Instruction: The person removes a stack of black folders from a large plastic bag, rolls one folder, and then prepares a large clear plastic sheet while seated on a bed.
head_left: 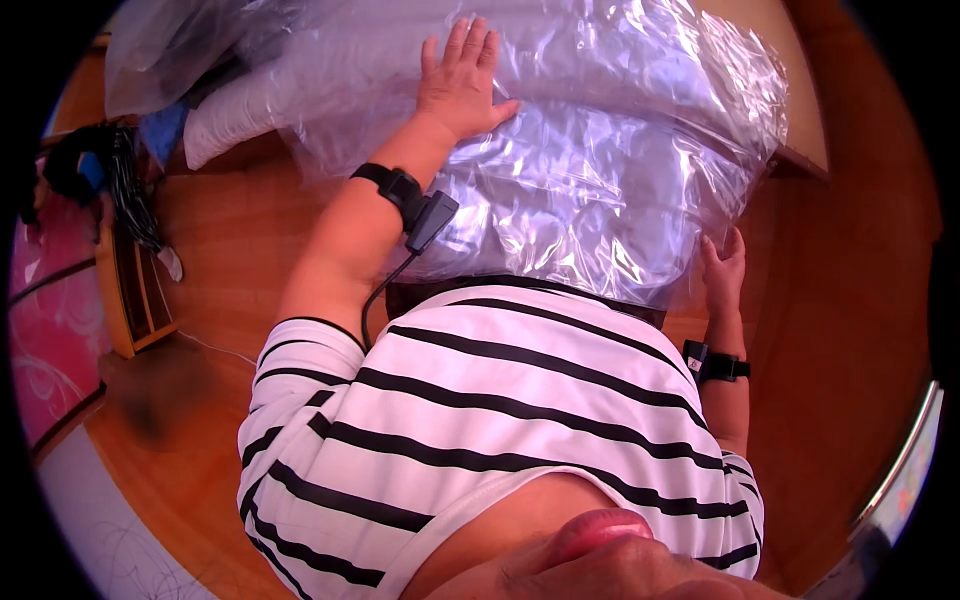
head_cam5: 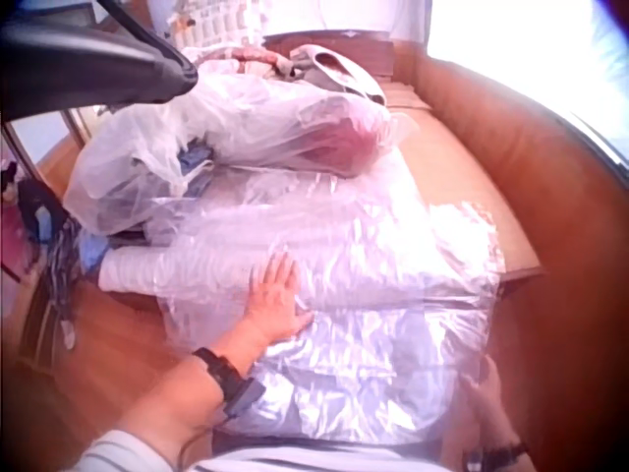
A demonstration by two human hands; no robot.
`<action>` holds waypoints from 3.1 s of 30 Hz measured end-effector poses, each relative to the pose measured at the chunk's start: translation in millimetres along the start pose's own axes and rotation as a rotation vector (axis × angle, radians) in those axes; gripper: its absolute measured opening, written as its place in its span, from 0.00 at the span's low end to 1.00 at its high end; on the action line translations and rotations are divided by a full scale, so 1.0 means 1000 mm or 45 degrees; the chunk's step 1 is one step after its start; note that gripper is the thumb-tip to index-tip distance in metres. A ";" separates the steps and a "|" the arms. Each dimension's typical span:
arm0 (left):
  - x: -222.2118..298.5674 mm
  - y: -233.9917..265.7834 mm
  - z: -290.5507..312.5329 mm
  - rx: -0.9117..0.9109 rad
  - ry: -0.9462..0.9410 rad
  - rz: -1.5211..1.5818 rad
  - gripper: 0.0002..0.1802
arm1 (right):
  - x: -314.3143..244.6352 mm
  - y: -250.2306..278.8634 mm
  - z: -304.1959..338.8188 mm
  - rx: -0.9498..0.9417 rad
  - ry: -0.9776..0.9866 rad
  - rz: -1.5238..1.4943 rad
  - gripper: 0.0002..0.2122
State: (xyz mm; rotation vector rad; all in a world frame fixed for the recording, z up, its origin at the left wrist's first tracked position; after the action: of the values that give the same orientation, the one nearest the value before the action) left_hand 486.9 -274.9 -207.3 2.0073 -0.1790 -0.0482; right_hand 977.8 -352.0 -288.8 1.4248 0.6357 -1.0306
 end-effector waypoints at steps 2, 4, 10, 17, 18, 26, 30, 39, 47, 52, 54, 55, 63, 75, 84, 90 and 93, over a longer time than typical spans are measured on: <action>0.001 -0.002 -0.008 0.007 -0.036 -0.072 0.30 | -0.005 0.002 0.002 -0.009 0.077 0.045 0.35; -0.013 -0.004 -0.024 -0.063 -0.042 -0.208 0.23 | -0.014 0.005 0.005 -0.026 -0.071 0.066 0.35; -0.048 0.044 -0.088 -0.130 0.276 -0.362 0.14 | 0.008 0.011 0.003 0.129 0.100 0.182 0.35; -0.092 0.039 -0.103 -0.568 0.193 0.151 0.11 | -0.013 0.017 0.004 0.095 -0.064 0.251 0.18; -0.082 0.037 -0.101 -0.424 -0.089 0.078 0.11 | -0.008 0.021 0.003 0.159 -0.003 0.080 0.16; -0.045 0.040 -0.114 0.449 -0.612 -0.395 0.08 | -0.057 0.008 0.043 -0.655 0.208 0.536 0.06; -0.083 0.036 -0.099 0.516 -0.709 -0.431 0.12 | -0.063 0.006 0.057 -0.533 0.133 0.415 0.07; -0.062 0.016 0.009 0.173 -0.770 -0.405 0.17 | -0.065 -0.005 0.059 -0.595 -0.047 0.153 0.07; -0.087 0.022 -0.014 0.108 0.200 -0.374 0.20 | -0.061 -0.003 0.065 -0.641 -0.130 0.037 0.06; -0.051 0.004 -0.002 0.059 -0.502 -0.203 0.20 | -0.063 -0.001 0.064 -0.663 -0.032 0.145 0.05; -0.045 0.001 0.000 0.131 -0.165 -0.052 0.22 | -0.066 -0.001 0.061 -0.695 -0.069 0.122 0.05; -0.049 -0.003 0.001 0.165 0.066 -0.101 0.23 | -0.069 -0.001 0.061 -0.720 -0.106 0.127 0.04; -0.045 -0.001 -0.013 0.148 0.026 -0.296 0.30 | -0.152 -0.005 0.057 -0.743 0.450 1.720 0.11; -0.006 0.011 0.042 0.043 -0.044 0.160 0.27 | -0.179 -0.164 -0.041 -0.135 1.309 1.176 0.36; -0.115 0.000 0.237 0.395 0.917 0.611 0.42 | -0.174 -0.171 -0.042 -0.113 1.289 1.141 0.37; -0.092 0.001 0.298 0.039 2.077 2.571 0.35 | -0.183 -0.169 -0.040 -0.120 1.229 1.147 0.37; -0.089 0.012 0.309 0.001 1.955 2.695 0.33 | -0.192 -0.174 -0.037 -0.115 1.314 1.080 0.36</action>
State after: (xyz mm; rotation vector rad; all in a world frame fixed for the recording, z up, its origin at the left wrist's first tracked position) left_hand 362.5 -543.3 -333.2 0.4822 -1.0503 2.4898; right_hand 748.2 -253.8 -210.3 1.8472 0.6577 0.4533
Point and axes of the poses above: each hand's wrist, its own z-axis away from the middle knuckle, its own y-axis out of the back of the hand, x = y × z, the point moved 2 cm from there along -z, towards the middle knuckle, and after that the axes turned 3 degrees about z, right-handed, at the moved point
